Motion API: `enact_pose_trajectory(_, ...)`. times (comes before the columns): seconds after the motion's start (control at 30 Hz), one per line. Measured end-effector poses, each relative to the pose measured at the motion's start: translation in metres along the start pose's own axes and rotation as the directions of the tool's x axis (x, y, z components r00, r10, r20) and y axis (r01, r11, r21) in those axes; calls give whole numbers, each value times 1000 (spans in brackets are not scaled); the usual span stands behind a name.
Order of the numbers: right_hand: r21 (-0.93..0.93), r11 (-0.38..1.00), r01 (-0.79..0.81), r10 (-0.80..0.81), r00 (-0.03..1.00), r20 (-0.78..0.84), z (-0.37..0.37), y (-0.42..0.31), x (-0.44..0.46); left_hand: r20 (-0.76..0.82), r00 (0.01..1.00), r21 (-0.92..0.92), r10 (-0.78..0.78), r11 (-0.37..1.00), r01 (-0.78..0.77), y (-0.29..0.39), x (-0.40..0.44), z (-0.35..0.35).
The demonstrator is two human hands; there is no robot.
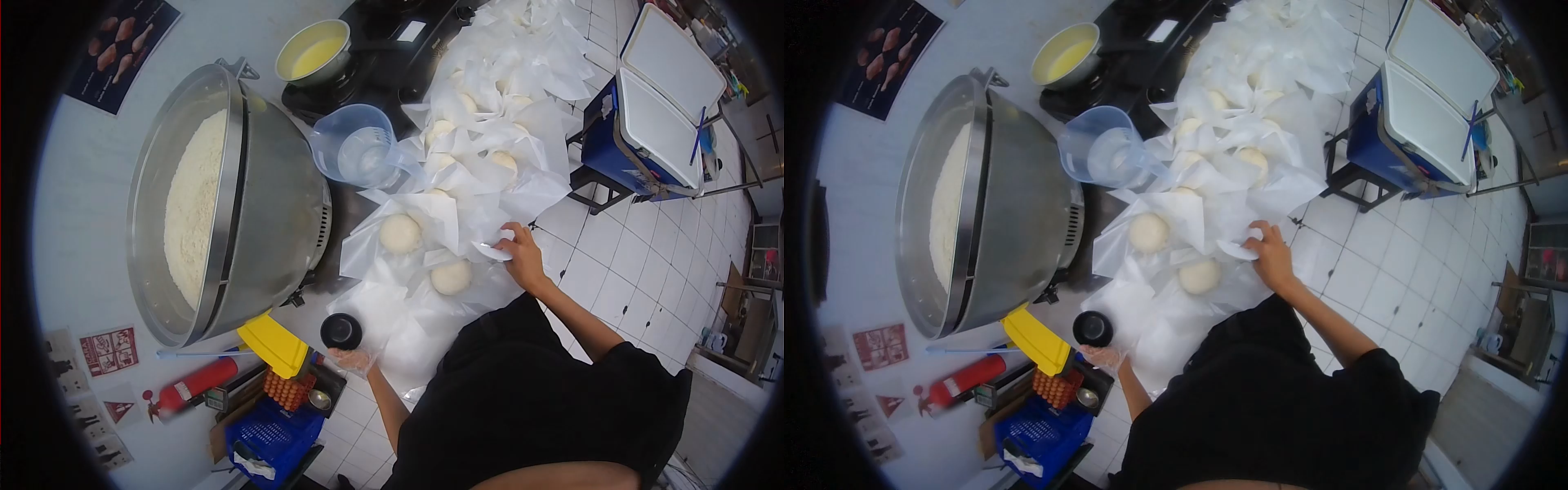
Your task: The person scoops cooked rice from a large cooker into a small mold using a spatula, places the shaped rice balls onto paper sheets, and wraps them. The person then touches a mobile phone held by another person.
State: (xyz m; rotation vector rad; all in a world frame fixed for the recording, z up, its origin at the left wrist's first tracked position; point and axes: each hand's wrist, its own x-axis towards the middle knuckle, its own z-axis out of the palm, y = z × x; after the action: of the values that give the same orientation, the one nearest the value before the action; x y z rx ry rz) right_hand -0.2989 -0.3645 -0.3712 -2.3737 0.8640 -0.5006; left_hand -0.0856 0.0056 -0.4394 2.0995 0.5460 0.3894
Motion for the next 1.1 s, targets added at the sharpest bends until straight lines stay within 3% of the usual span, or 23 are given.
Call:
enact_pose_trajectory(0.13, -20, 990, 139, -140, 986, -90, 12, 16, 7, -5, 980, 26, 199, 980, -199, -40, 25, 1)
enact_pose_trajectory(0.17, -27, 989, 143, -146, 983, -111, 13, 20, 11, -26, 991, 8, 132, 991, -132, -42, 21, 2)
enact_pose_trajectory(0.2, -34, 988, 151, -154, 979, -132, 12, 25, 17, -48, 997, -13, 64, 998, -65, 1, -3, 0)
enact_pose_trajectory(0.3, -60, 985, 164, -171, 974, -147, -5, 17, 52, -61, 986, 134, 158, 980, -149, 4, 0, -4)
enact_pose_trajectory(0.37, -67, 985, 160, -170, 972, -166, -15, 14, 75, -92, 995, -153, 27, 987, -41, -14, 9, 4)
enact_pose_trajectory(0.4, -60, 984, 165, -174, 967, -185, -18, 17, 88, -69, 981, -511, -183, 851, 122, -17, 13, 11)
enact_pose_trajectory(0.43, -44, 982, 185, -190, 961, -204, -18, 20, 103, 24, 949, -710, -313, 664, 237, -14, 18, 7)
enact_pose_trajectory(0.47, -72, 979, 189, -201, 948, -247, -20, 24, 117, 117, 892, -853, -436, 417, 315, -10, 22, 4)
enact_pose_trajectory(0.53, -85, 986, 142, -160, 946, -281, -28, 28, 139, 333, 792, -897, -512, 88, 434, 10, 23, -19)
enact_pose_trajectory(0.57, -69, 994, 84, -97, 972, -216, -32, 35, 147, 266, 867, -945, -422, 65, 321, 13, 35, -28)
enact_pose_trajectory(0.6, -75, 982, 174, -186, 961, -203, -32, 51, 154, 184, 925, -977, -331, 37, 208, 16, 48, -37)
enact_pose_trajectory(0.63, -46, 986, 163, -166, 983, -78, -44, 60, 162, 92, 966, -995, -241, 4, 96, 20, 62, -46)
enact_pose_trajectory(0.67, -52, 967, 251, -250, 968, 26, -53, 80, 170, 33, 974, -998, -222, 50, 45, 60, 67, -73)
enact_pose_trajectory(0.7, 139, 990, 41, -64, 983, 171, -69, 77, 183, -117, 991, -979, -71, 175, -103, 125, 63, -94)
enact_pose_trajectory(0.73, 124, 992, -38, 15, 983, 182, -89, 54, 191, -195, 981, -949, 0, 252, -189, 155, 76, -119)
enact_pose_trajectory(0.8, 99, 995, -16, 8, 997, 81, -113, 28, 213, -252, 955, -884, 155, 364, -293, 202, 107, -169)
enact_pose_trajectory(0.83, 233, 970, -73, 26, 979, 200, -144, -29, 227, -323, 891, -768, 319, 462, -444, 245, 118, -180)
enact_pose_trajectory(0.87, 387, 922, -27, -20, 993, 118, -144, -41, 236, -306, 776, -593, 552, 527, -609, 292, 120, -188)
enact_pose_trajectory(0.9, 353, 933, -68, 10, 986, 164, -156, -69, 248, -211, 696, -441, 687, 568, -695, 330, 129, -197)
enact_pose_trajectory(0.93, 377, 925, -40, -16, 990, 143, -159, -89, 258, -165, 697, -449, 698, 576, -683, 362, 142, -190)
enact_pose_trajectory(1.0, 418, 909, -1, -54, 991, 120, -153, -113, 276, 83, 690, -235, 719, 687, -688, 430, 155, -162)
enact_pose_trajectory(1.07, 451, 892, 16, -77, 990, 117, -142, -126, 291, 395, 435, 157, 809, 407, -900, 472, 180, -120)
enact_pose_trajectory(1.1, 455, 890, 3, -62, 991, 116, -134, -132, 295, 522, 359, 170, 774, 318, -933, 472, 199, -93)
